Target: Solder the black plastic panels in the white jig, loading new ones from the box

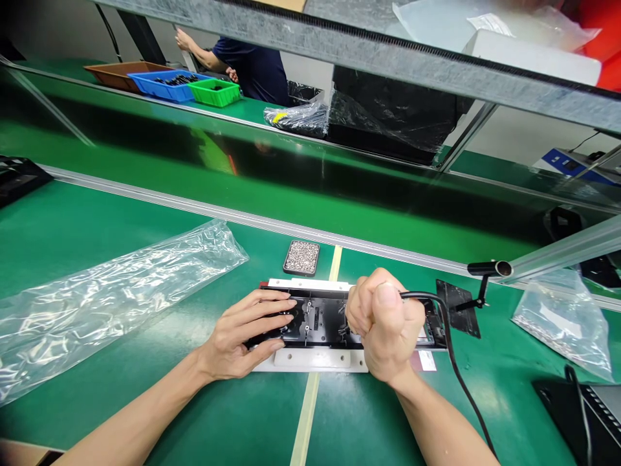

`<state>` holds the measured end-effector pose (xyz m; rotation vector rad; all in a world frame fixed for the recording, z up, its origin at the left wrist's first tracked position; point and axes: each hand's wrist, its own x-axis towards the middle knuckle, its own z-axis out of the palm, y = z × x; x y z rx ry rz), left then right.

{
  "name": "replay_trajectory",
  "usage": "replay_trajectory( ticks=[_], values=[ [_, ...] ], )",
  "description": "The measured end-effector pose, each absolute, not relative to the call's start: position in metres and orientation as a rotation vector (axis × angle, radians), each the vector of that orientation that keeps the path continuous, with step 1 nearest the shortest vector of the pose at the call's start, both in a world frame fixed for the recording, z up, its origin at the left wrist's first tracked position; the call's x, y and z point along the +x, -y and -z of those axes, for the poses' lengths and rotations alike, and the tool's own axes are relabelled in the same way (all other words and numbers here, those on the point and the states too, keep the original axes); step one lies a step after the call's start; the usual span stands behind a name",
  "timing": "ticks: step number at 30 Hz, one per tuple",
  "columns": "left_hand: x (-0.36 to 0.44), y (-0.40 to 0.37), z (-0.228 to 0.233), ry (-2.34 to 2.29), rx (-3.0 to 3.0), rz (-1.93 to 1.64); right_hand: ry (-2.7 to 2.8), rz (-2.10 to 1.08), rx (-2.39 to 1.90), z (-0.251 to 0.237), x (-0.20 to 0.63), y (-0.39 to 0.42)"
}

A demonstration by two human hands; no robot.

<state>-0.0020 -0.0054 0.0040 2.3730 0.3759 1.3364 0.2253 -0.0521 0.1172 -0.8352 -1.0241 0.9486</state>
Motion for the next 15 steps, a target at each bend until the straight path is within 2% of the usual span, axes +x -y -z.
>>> replay_trajectory(
  ticks=[15],
  values=[
    [-0.0026,0.0055,-0.0024,-0.367,2.369,-1.327,0.962,-0.967,-0.855,-0.1172,0.2235,0.0517]
  ],
)
